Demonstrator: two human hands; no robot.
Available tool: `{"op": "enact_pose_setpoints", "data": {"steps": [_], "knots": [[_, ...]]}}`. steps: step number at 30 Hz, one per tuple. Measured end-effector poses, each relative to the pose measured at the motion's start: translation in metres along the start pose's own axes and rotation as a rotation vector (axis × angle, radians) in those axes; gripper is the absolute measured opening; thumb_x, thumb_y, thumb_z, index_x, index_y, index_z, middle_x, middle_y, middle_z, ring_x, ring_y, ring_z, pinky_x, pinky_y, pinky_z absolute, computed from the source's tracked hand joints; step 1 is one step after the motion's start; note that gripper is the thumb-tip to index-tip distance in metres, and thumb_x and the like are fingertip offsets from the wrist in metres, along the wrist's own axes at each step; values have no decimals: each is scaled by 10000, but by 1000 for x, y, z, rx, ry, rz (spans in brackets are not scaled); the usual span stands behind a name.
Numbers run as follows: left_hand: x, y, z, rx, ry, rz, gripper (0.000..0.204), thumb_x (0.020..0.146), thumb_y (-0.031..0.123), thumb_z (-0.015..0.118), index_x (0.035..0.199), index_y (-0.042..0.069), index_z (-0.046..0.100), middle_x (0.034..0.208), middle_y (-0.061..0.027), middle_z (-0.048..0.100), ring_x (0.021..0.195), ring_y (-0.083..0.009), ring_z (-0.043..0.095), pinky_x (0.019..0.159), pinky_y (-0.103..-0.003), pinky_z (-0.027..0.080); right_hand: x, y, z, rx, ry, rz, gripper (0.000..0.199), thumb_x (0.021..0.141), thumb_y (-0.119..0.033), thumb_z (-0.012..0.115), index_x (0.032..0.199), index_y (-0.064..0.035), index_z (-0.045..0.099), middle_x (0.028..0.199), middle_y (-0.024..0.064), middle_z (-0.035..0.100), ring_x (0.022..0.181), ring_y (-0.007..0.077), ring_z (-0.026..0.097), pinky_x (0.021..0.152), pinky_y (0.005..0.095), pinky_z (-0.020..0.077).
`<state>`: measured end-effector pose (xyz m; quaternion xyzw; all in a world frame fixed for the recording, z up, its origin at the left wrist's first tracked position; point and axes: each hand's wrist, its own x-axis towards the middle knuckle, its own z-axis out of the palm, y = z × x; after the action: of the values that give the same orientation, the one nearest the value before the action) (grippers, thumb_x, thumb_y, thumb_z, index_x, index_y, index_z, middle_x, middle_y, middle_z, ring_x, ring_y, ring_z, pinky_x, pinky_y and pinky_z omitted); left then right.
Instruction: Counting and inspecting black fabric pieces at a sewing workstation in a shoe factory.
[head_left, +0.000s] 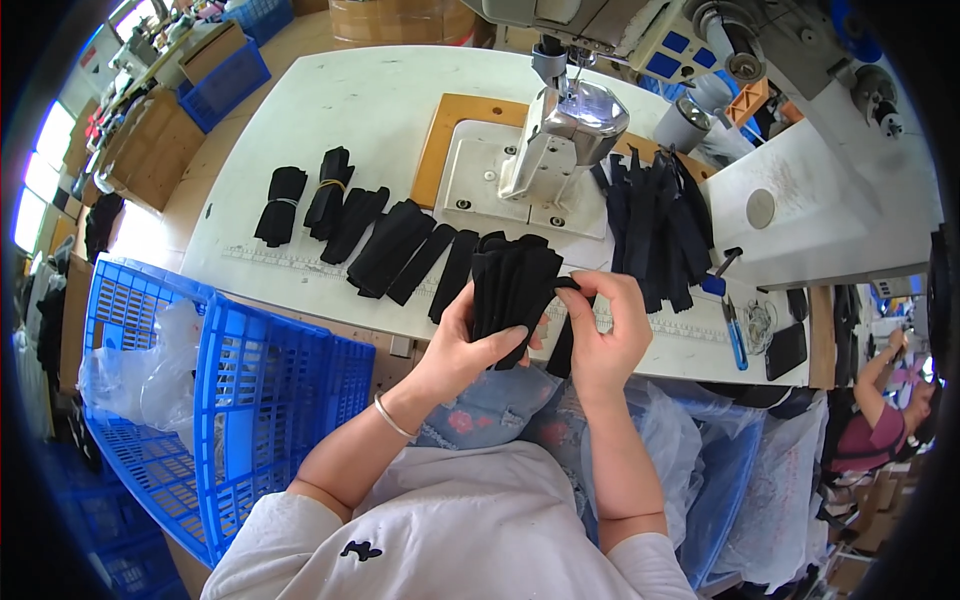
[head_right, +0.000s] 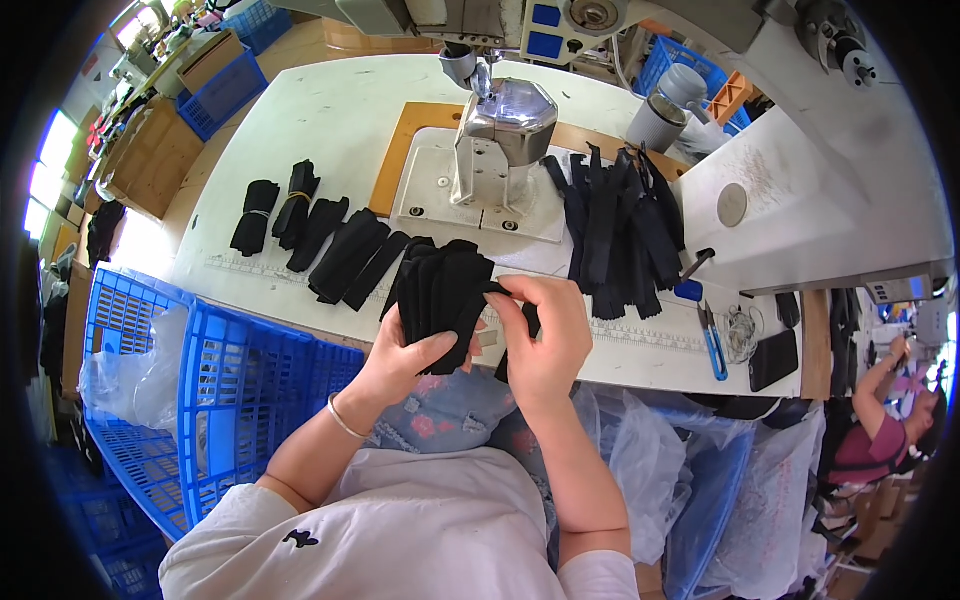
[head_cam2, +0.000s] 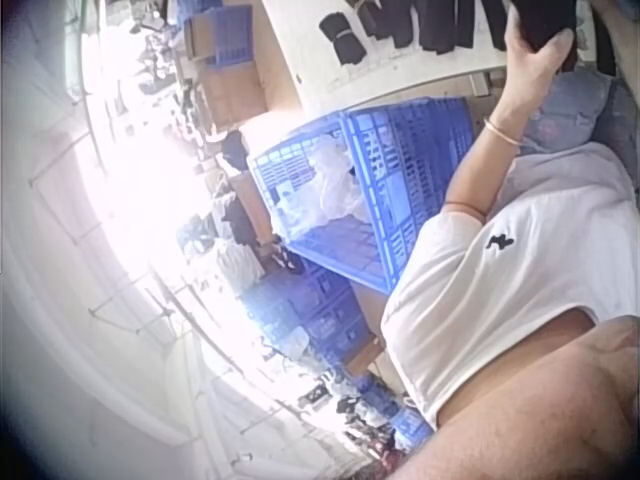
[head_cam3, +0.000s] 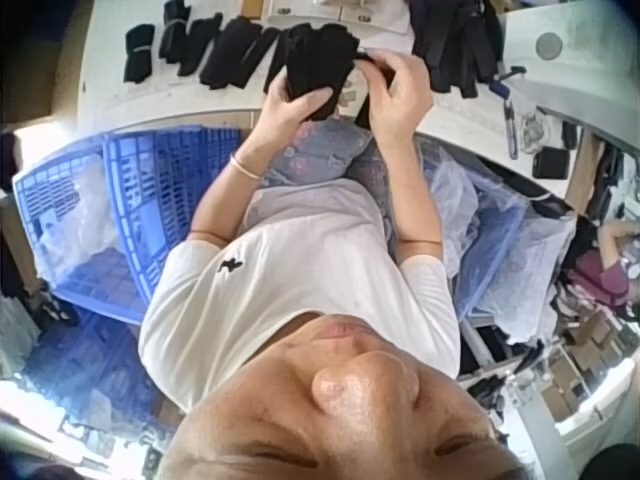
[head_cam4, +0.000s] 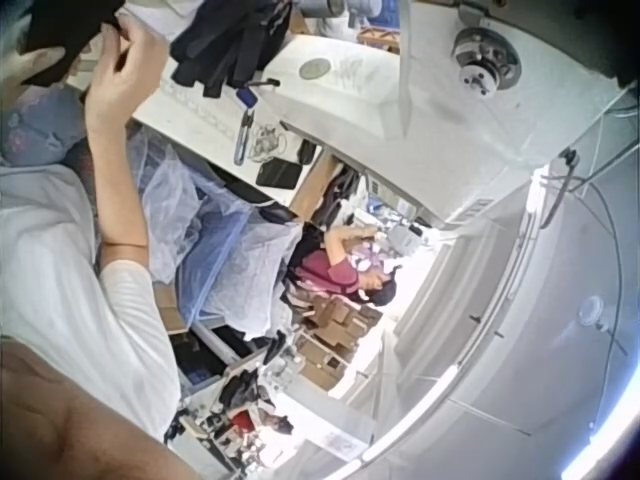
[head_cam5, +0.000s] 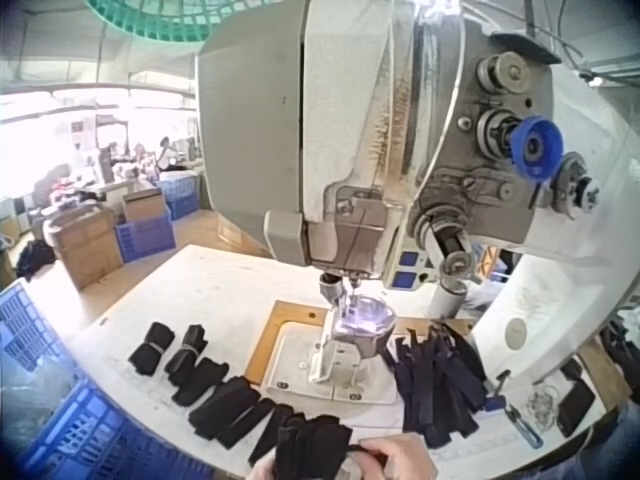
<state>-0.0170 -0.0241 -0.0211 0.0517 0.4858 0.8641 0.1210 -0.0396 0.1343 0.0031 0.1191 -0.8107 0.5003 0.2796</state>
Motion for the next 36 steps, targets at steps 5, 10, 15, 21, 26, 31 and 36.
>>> {"op": "enact_pose_setpoints", "data": {"steps": [5, 10, 15, 21, 26, 31, 36], "knots": [[1, -2, -3, -13, 8, 7, 405, 863, 155, 679, 1194, -26, 531, 1045, -144, 646, 858, -219, 666, 698, -350, 573, -3, 2, 1, -10, 123, -135, 200, 725, 42, 750, 882, -39, 657, 966, 96, 641, 840, 221, 604, 723, 294, 459], [3, -2, 1, -74, 219, 14, 358, 882, 188, 653, 1141, -44, 570, 931, -151, 657, 804, -220, 658, 696, -364, 557, 15, 8, -36, 556, 83, 354, 91, 863, 33, 645, 949, 10, 627, 798, 40, 639, 663, 110, 623, 628, 225, 498], [6, -7, -10, -209, 72, 4, 336, 908, 95, 611, 1203, -15, 495, 1097, -160, 637, 871, -220, 660, 701, -360, 567, 22, 36, -56, 262, -342, 571, 82, 854, 14, 654, 936, 3, 659, 802, 19, 657, 653, 69, 581, 628, 217, 481], [6, -4, -9, -133, 12, -21, 353, 916, 74, 599, 1237, -9, 480, 1095, -147, 638, 905, -212, 668, 712, -339, 572, 10, 30, -27, -246, -222, 179, 281, 779, -36, 726, 1049, -33, 648, 972, 113, 615, 782, 238, 604, 686, 330, 481], [2, -2, -5, -95, 30, -41, 404, 922, 53, 588, 1300, 6, 455, 1105, -93, 631, 961, -201, 671, 798, -314, 574, 16, -2, -9, -153, -121, -231, 381, 723, -36, 781, 1080, -65, 654, 1047, 75, 608, 919, 259, 567, 751, 352, 467], [4, -4, -1, -60, 32, 4, 437, 911, 43, 601, 1320, 18, 449, 1102, -75, 624, 941, -185, 671, 787, -303, 569, 9, 4, 1, -190, 19, -342, 375, 696, -44, 808, 1044, -78, 671, 942, 44, 627, 809, 234, 584, 700, 340, 471], [2, -1, 2, 55, 52, 21, 460, 896, 36, 621, 1325, 21, 457, 1089, -56, 621, 912, -144, 659, 769, -271, 533, 12, -8, -1, -4, -52, -217, 361, 721, -5, 771, 1060, -67, 665, 835, 45, 611, 750, 226, 569, 679, 344, 462]]}}
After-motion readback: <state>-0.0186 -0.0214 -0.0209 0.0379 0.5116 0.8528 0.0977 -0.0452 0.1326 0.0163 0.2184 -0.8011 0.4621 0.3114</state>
